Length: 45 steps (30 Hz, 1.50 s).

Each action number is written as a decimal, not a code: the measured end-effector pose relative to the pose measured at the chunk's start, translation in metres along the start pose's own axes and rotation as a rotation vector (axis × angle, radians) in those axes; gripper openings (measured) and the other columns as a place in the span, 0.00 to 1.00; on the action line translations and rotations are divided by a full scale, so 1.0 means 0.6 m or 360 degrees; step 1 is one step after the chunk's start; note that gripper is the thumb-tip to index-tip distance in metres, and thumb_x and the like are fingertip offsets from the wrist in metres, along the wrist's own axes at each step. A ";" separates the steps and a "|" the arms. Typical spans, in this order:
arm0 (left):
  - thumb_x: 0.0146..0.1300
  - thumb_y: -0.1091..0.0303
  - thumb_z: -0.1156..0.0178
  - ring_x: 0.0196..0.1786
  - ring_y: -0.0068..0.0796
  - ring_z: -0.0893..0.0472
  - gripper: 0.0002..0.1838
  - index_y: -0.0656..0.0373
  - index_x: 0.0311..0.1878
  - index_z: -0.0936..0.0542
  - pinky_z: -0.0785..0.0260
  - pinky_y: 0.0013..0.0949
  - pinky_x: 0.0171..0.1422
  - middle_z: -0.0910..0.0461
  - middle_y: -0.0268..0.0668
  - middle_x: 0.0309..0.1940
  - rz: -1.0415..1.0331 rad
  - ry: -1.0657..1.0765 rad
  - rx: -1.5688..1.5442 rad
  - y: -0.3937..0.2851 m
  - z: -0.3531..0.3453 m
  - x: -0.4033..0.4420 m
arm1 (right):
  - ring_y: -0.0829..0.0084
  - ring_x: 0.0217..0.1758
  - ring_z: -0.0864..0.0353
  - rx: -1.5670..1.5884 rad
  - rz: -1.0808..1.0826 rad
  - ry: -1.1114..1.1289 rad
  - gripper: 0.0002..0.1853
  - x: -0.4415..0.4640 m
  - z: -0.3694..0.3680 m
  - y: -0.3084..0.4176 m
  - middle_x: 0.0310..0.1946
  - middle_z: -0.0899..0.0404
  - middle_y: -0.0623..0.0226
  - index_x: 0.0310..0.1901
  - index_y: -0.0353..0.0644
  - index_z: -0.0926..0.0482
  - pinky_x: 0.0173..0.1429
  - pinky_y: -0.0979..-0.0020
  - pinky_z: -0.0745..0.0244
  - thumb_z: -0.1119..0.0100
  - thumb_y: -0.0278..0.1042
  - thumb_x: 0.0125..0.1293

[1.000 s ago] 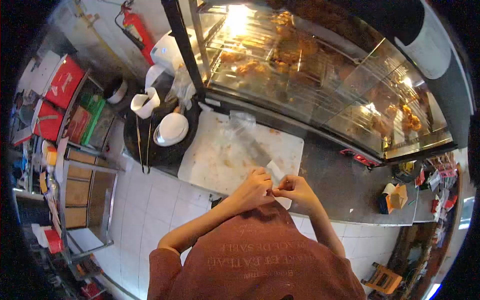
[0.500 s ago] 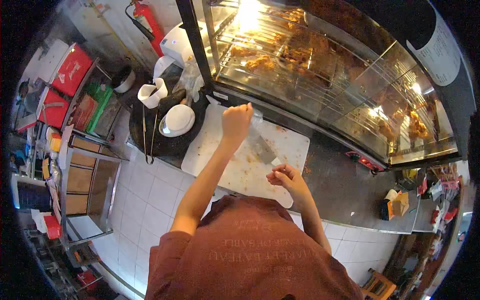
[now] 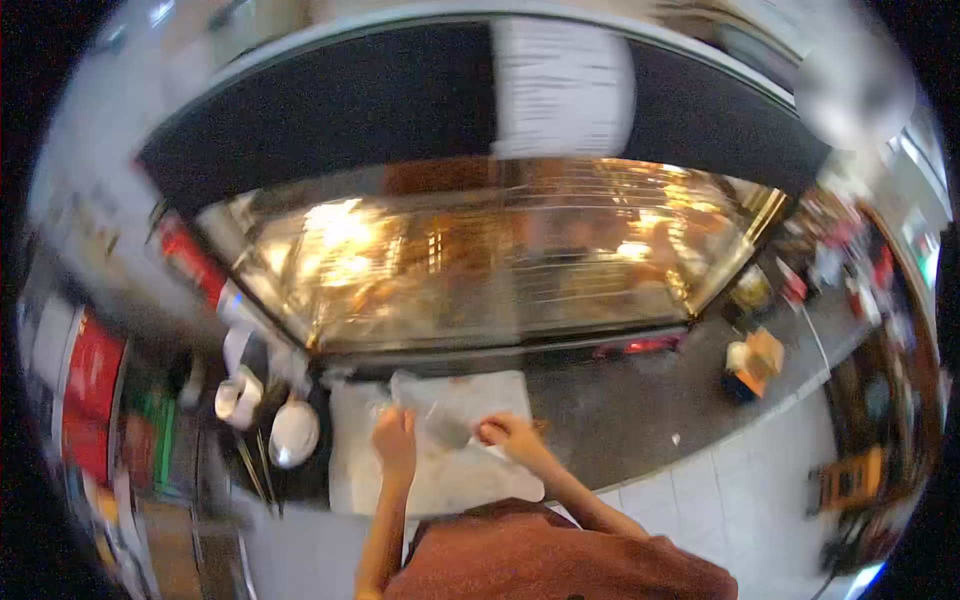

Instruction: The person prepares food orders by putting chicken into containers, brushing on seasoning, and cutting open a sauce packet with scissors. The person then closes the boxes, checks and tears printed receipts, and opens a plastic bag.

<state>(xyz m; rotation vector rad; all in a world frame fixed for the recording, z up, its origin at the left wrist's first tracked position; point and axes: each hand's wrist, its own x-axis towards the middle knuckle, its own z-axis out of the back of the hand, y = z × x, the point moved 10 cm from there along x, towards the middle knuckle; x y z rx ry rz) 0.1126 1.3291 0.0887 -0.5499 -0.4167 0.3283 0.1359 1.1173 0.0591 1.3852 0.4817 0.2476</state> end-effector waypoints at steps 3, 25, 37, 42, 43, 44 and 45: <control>0.53 0.64 0.39 0.27 0.42 0.23 0.11 0.63 0.30 0.23 0.34 0.39 0.32 0.23 0.45 0.21 0.0200 -0.0086 -0.0022 -0.028 0.050 -0.030 | 0.79 0.38 0.25 0.0078 0.0299 0.0085 0.12 0.008 -0.021 0.033 0.34 0.23 0.67 0.43 0.35 0.27 0.44 0.76 0.29 0.49 0.35 0.63; 0.61 0.62 0.47 0.45 0.27 0.29 0.25 0.62 0.58 0.40 0.35 0.27 0.50 0.31 0.41 0.48 -0.0246 0.2667 -0.1694 -0.684 -0.277 -0.563 | 0.81 0.36 0.27 0.0627 0.0197 -0.1637 0.13 -0.637 0.367 -0.081 0.32 0.24 0.70 0.42 0.35 0.25 0.41 0.77 0.30 0.50 0.36 0.65; 0.49 0.57 0.37 0.50 0.33 0.28 0.43 0.60 0.63 0.50 0.28 0.29 0.40 0.36 0.44 0.50 -0.0238 0.3946 -0.1669 -1.130 -0.252 -0.887 | 0.79 0.25 0.24 0.0859 0.0570 -0.1836 0.07 -1.004 0.690 0.003 0.22 0.23 0.66 0.33 0.33 0.22 0.33 0.79 0.28 0.42 0.30 0.59; 0.45 0.55 0.35 0.51 0.34 0.29 0.47 0.60 0.63 0.50 0.29 0.29 0.44 0.37 0.44 0.50 -0.0205 0.4017 -0.1567 -1.270 -0.360 -0.934 | 0.74 0.26 0.22 0.0814 0.0411 -0.1806 0.06 -1.044 0.866 -0.046 0.22 0.23 0.62 0.28 0.33 0.21 0.32 0.74 0.25 0.42 0.27 0.56; 0.46 0.57 0.36 0.51 0.34 0.30 0.46 0.59 0.63 0.50 0.30 0.30 0.46 0.37 0.44 0.50 -0.0236 0.4033 -0.1604 -1.305 -0.390 -0.943 | 0.73 0.26 0.22 0.0850 0.0386 -0.1813 0.06 -1.051 0.910 -0.059 0.22 0.23 0.62 0.28 0.33 0.21 0.31 0.74 0.25 0.42 0.27 0.56; 0.47 0.59 0.37 0.52 0.34 0.31 0.44 0.58 0.64 0.51 0.31 0.31 0.48 0.37 0.44 0.51 -0.0257 0.4049 -0.1644 -1.335 -0.423 -0.951 | 0.73 0.25 0.22 0.0889 0.0354 -0.1819 0.06 -1.055 0.952 -0.072 0.22 0.23 0.61 0.27 0.33 0.21 0.31 0.74 0.25 0.42 0.27 0.56; 0.49 0.61 0.38 0.52 0.34 0.31 0.43 0.58 0.64 0.51 0.32 0.32 0.49 0.38 0.44 0.51 -0.0285 0.4064 -0.1692 -1.374 -0.455 -0.959 | 0.72 0.25 0.22 0.0919 0.0322 -0.1825 0.06 -1.062 0.999 -0.079 0.22 0.23 0.61 0.27 0.32 0.21 0.30 0.75 0.25 0.42 0.27 0.56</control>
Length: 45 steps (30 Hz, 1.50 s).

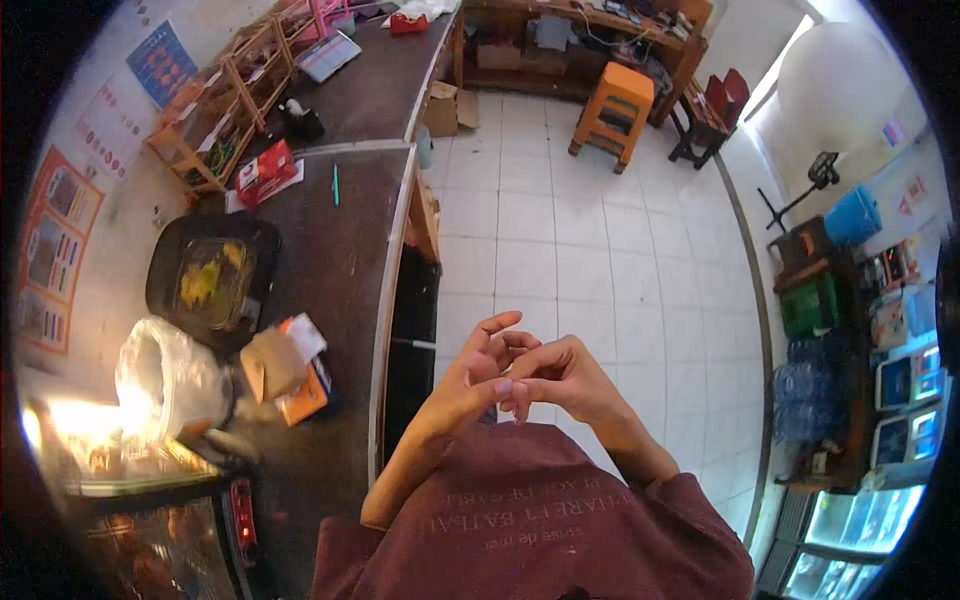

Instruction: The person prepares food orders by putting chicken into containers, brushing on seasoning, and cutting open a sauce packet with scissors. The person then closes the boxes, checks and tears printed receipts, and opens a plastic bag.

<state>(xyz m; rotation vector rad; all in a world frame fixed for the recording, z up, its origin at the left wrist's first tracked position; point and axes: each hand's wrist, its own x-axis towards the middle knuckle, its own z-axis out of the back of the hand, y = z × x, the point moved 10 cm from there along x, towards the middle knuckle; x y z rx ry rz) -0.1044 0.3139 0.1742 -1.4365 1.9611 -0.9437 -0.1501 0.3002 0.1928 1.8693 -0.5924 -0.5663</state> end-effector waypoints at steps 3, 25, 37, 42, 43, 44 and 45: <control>0.48 0.62 0.40 0.54 0.34 0.33 0.42 0.57 0.64 0.51 0.39 0.34 0.57 0.40 0.44 0.53 0.0127 -0.0014 -0.0249 -0.022 0.057 0.124 | 0.76 0.23 0.23 0.0133 -0.0062 -0.0096 0.08 0.110 0.075 0.034 0.22 0.23 0.62 0.27 0.32 0.21 0.29 0.77 0.27 0.41 0.29 0.57; 0.59 0.54 0.47 0.40 0.25 0.29 0.31 0.56 0.61 0.46 0.35 0.28 0.45 0.32 0.34 0.42 0.0217 -0.0368 -0.0318 -0.285 0.468 0.983 | 0.79 0.25 0.27 0.0227 -0.0375 -0.0287 0.08 0.906 0.665 0.249 0.23 0.26 0.68 0.31 0.35 0.23 0.30 0.78 0.28 0.43 0.32 0.59; 0.68 0.60 0.56 0.33 0.23 0.29 0.18 0.59 0.24 0.29 0.35 0.31 0.45 0.29 0.33 0.26 -0.0730 -0.1210 0.0023 -0.542 0.897 1.381 | 0.82 0.32 0.26 -0.0712 -0.0057 -0.0540 0.06 1.389 1.159 0.173 0.27 0.27 0.72 0.33 0.36 0.27 0.36 0.79 0.28 0.40 0.25 0.54; 0.67 0.57 0.55 0.28 0.19 0.30 0.19 0.61 0.27 0.26 0.35 0.26 0.38 0.31 0.31 0.22 -0.0611 -0.1386 0.0188 -0.628 0.976 1.621 | 0.77 0.26 0.23 -0.0862 -0.0369 -0.1184 0.05 1.329 1.483 0.104 0.25 0.22 0.65 0.32 0.34 0.23 0.30 0.76 0.24 0.41 0.26 0.55; 0.67 0.56 0.55 0.27 0.18 0.31 0.19 0.61 0.27 0.25 0.35 0.25 0.37 0.31 0.30 0.21 -0.0556 -0.1497 0.0261 -0.644 0.982 1.665 | 0.76 0.25 0.22 -0.0454 -0.0441 -0.1337 0.05 1.310 1.524 0.096 0.24 0.22 0.65 0.32 0.33 0.23 0.29 0.75 0.24 0.41 0.26 0.56; 0.67 0.56 0.55 0.26 0.18 0.31 0.20 0.62 0.28 0.25 0.35 0.25 0.36 0.32 0.30 0.20 -0.0502 -0.1444 0.0371 -0.651 0.988 1.710 | 0.75 0.27 0.21 -0.0142 -0.0427 -0.1410 0.06 1.302 1.561 0.088 0.24 0.21 0.63 0.31 0.32 0.23 0.29 0.76 0.25 0.43 0.27 0.56; 0.67 0.55 0.55 0.25 0.18 0.31 0.21 0.63 0.28 0.25 0.35 0.24 0.34 0.32 0.29 0.19 -0.0458 -0.1391 0.0479 -0.657 0.996 1.755 | 0.77 0.25 0.22 -0.0217 -0.0505 -0.1475 0.09 1.303 1.595 0.095 0.25 0.21 0.63 0.32 0.32 0.23 0.28 0.77 0.26 0.45 0.31 0.58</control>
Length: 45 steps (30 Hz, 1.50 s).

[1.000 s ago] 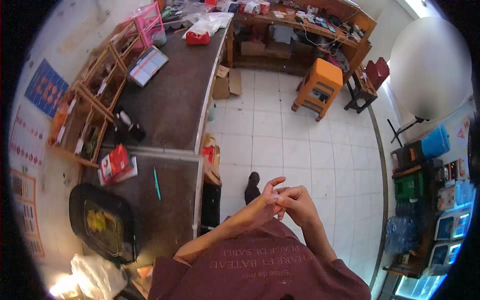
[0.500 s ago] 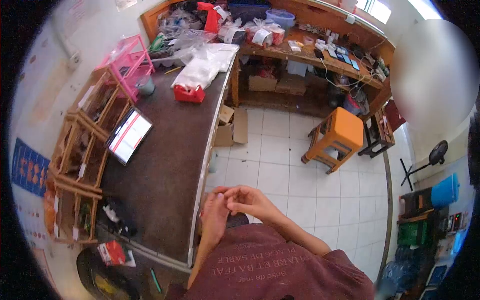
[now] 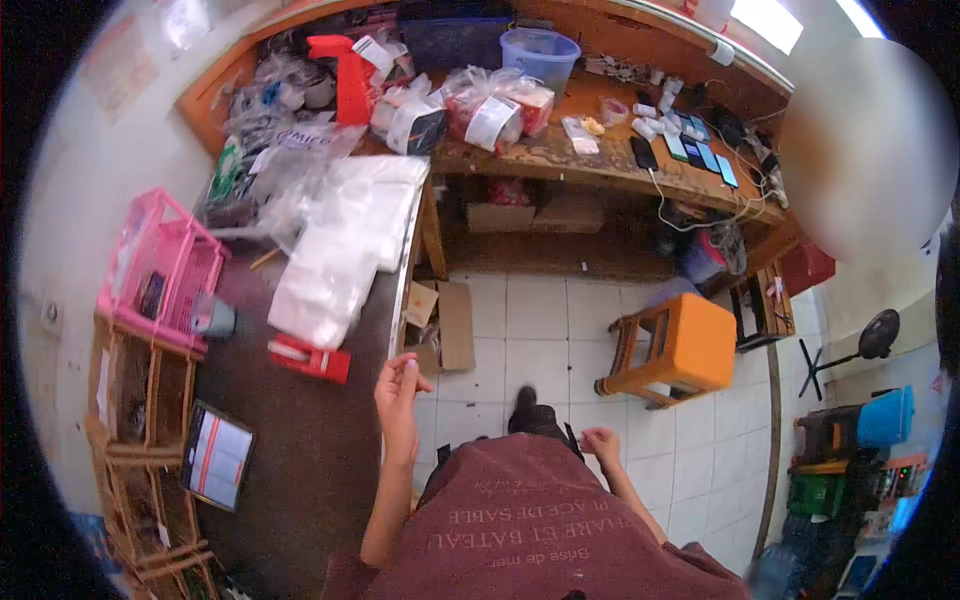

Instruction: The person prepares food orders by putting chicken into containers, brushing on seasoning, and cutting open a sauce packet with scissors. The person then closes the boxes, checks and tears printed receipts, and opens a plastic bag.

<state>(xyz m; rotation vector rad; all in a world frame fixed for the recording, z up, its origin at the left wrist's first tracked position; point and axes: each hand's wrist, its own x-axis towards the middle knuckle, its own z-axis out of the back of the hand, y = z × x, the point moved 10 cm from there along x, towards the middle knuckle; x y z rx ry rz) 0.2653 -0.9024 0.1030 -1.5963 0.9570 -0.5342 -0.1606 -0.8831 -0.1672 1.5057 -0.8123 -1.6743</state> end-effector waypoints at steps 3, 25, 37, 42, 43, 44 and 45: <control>0.67 0.54 0.56 0.22 0.18 0.31 0.22 0.64 0.29 0.24 0.36 0.23 0.31 0.33 0.28 0.16 0.0087 0.0098 0.0136 0.049 -0.071 0.106 | 0.72 0.31 0.21 -0.0312 -0.0278 -0.0013 0.18 0.114 0.022 0.001 0.33 0.20 0.58 0.38 0.31 0.23 0.36 0.72 0.25 0.47 0.42 0.61; 0.67 0.58 0.56 0.19 0.24 0.26 0.22 0.65 0.31 0.20 0.34 0.32 0.27 0.26 0.36 0.14 0.0328 -0.0530 0.1042 0.181 -0.218 0.652 | 0.82 0.32 0.29 -0.0292 0.0052 0.0759 0.14 0.741 -0.299 0.713 0.28 0.24 0.74 0.40 0.37 0.23 0.40 0.77 0.33 0.47 0.40 0.63; 0.53 0.72 0.44 0.58 0.47 0.36 0.20 0.63 0.51 0.29 0.46 0.42 0.62 0.37 0.46 0.55 -0.0972 -0.0444 0.2132 -0.120 -0.326 1.063 | 0.77 0.33 0.25 -0.0979 0.0407 0.0814 0.17 0.794 -0.370 0.962 0.31 0.22 0.64 0.44 0.37 0.24 0.38 0.74 0.31 0.49 0.43 0.64; 0.53 0.78 0.54 0.34 0.28 0.27 0.08 0.63 0.36 0.27 0.35 0.32 0.39 0.28 0.38 0.26 -0.1004 -0.0349 0.1460 -0.193 -0.354 1.093 | 0.73 0.33 0.23 -0.0935 0.0786 0.1256 0.15 0.771 -0.466 1.148 0.32 0.22 0.61 0.44 0.36 0.25 0.40 0.72 0.29 0.46 0.38 0.61; 0.52 0.81 0.57 0.27 0.23 0.27 0.09 0.64 0.34 0.28 0.34 0.29 0.33 0.29 0.36 0.20 -0.1112 -0.0500 0.1365 -0.236 -0.369 1.080 | 0.71 0.34 0.23 -0.0922 0.0947 0.1283 0.15 0.767 -0.495 1.193 0.33 0.22 0.60 0.44 0.36 0.25 0.40 0.72 0.28 0.45 0.38 0.60; 0.52 0.82 0.59 0.24 0.17 0.30 0.09 0.63 0.32 0.30 0.37 0.25 0.28 0.31 0.32 0.20 -0.1043 -0.0408 0.0842 -0.280 -0.382 1.072 | 0.70 0.35 0.23 -0.0938 0.1202 0.1265 0.16 0.753 -0.522 1.244 0.34 0.23 0.59 0.46 0.37 0.26 0.41 0.72 0.28 0.44 0.36 0.59; 0.54 0.80 0.59 0.24 0.17 0.30 0.07 0.63 0.31 0.30 0.37 0.24 0.28 0.31 0.32 0.20 -0.0996 -0.0394 0.0971 -0.303 -0.408 1.066 | 0.69 0.37 0.23 -0.0955 0.1450 0.1252 0.17 0.731 -0.552 1.284 0.35 0.24 0.58 0.47 0.37 0.27 0.42 0.72 0.28 0.43 0.35 0.58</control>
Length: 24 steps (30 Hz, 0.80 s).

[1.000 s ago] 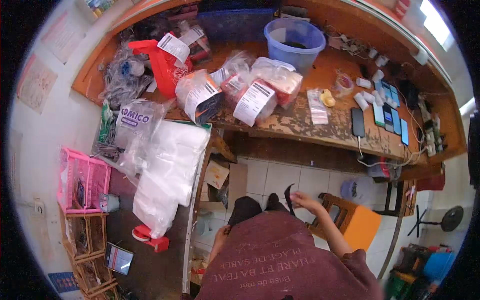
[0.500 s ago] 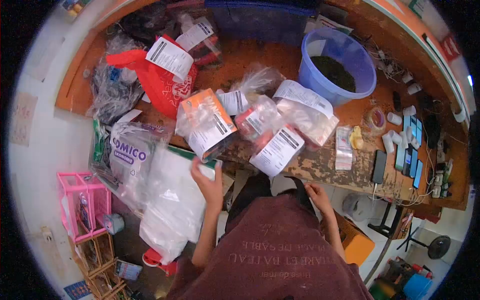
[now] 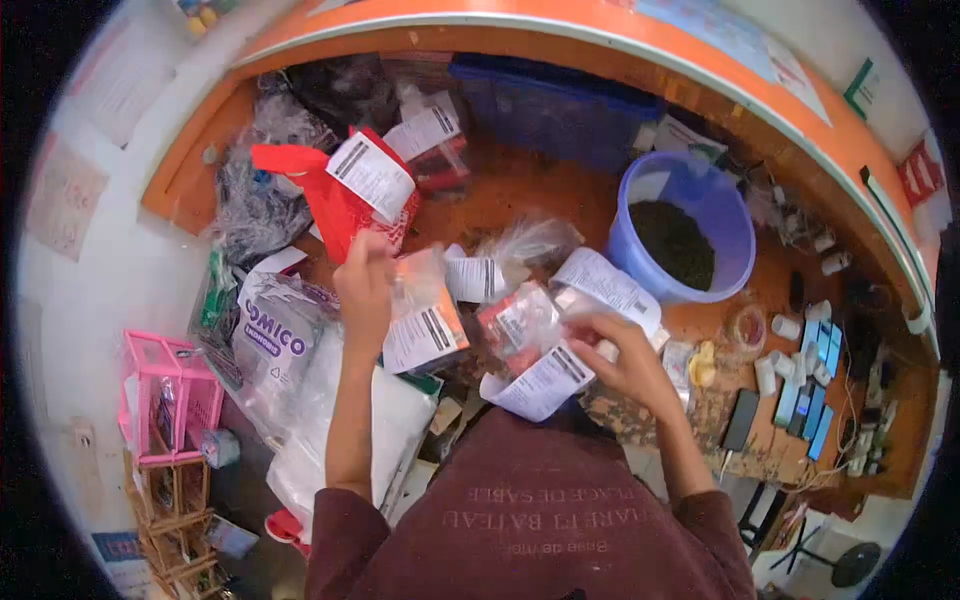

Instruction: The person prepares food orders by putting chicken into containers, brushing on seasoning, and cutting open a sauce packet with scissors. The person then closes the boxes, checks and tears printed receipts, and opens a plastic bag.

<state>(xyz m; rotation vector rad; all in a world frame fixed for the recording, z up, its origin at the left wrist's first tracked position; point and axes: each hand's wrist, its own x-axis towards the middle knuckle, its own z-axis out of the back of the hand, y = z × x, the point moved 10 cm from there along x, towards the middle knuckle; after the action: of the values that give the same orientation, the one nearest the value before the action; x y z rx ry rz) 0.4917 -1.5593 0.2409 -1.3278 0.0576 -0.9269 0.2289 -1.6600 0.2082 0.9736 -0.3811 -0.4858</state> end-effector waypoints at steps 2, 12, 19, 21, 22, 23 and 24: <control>0.59 0.77 0.58 0.23 0.17 0.31 0.06 0.62 0.31 0.31 0.38 0.23 0.27 0.30 0.31 0.20 0.0034 0.0101 0.0240 -0.052 -0.022 0.012 | 0.62 0.41 0.24 -0.0032 0.0456 -0.0137 0.20 0.059 -0.014 0.085 0.37 0.25 0.56 0.50 0.39 0.29 0.43 0.69 0.28 0.41 0.35 0.55; 0.67 0.63 0.55 0.38 0.28 0.25 0.13 0.62 0.31 0.29 0.34 0.31 0.46 0.27 0.38 0.24 -0.0959 -0.0805 0.0829 -0.426 0.120 -0.038 | 0.58 0.26 0.23 0.0213 0.1130 -0.0208 0.07 0.314 0.029 0.274 0.23 0.23 0.53 0.30 0.36 0.24 0.32 0.62 0.29 0.45 0.29 0.50; 0.61 0.68 0.55 0.34 0.32 0.29 0.12 0.63 0.25 0.30 0.37 0.35 0.43 0.29 0.39 0.25 -0.0071 -0.1106 0.0605 -0.202 0.285 -0.284 | 0.62 0.27 0.24 -0.0774 0.0927 -0.0894 0.07 0.449 0.406 0.328 0.23 0.24 0.56 0.31 0.36 0.23 0.32 0.63 0.29 0.45 0.30 0.52; 0.59 0.68 0.53 0.31 0.34 0.29 0.13 0.64 0.21 0.28 0.38 0.34 0.40 0.29 0.40 0.21 0.0356 -0.0898 0.0685 -0.050 0.263 -0.407 | 0.62 0.27 0.24 -0.0993 0.0809 -0.0807 0.08 0.512 0.441 0.279 0.24 0.23 0.56 0.31 0.35 0.23 0.33 0.64 0.29 0.45 0.30 0.52; 0.61 0.63 0.50 0.28 0.34 0.28 0.15 0.64 0.23 0.27 0.37 0.34 0.36 0.27 0.39 0.19 0.0770 -0.0955 0.0616 0.044 0.250 -0.504 | 0.63 0.27 0.24 -0.1095 0.0761 -0.0778 0.08 0.538 0.453 0.258 0.24 0.23 0.56 0.32 0.35 0.23 0.33 0.64 0.29 0.45 0.30 0.52; 0.61 0.62 0.49 0.26 0.34 0.28 0.15 0.64 0.24 0.26 0.36 0.34 0.34 0.26 0.40 0.19 0.1155 -0.0926 0.0589 0.063 0.230 -0.574 | 0.63 0.27 0.24 -0.1177 0.0714 -0.0766 0.08 0.569 0.466 0.232 0.24 0.23 0.56 0.32 0.35 0.23 0.33 0.64 0.29 0.44 0.30 0.53; 0.61 0.61 0.49 0.24 0.34 0.27 0.16 0.64 0.25 0.26 0.36 0.35 0.31 0.26 0.41 0.20 0.1531 -0.0890 0.0515 0.076 0.203 -0.650 | 0.63 0.28 0.23 -0.1253 0.0672 -0.0739 0.08 0.594 0.462 0.215 0.24 0.23 0.56 0.32 0.35 0.23 0.33 0.64 0.29 0.44 0.30 0.53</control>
<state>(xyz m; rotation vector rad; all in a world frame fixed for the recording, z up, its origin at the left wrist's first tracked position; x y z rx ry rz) 0.3251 -1.2297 0.0604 -1.0253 0.0961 0.2506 0.4104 -1.9866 0.4924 -0.0013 -0.7224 -0.4156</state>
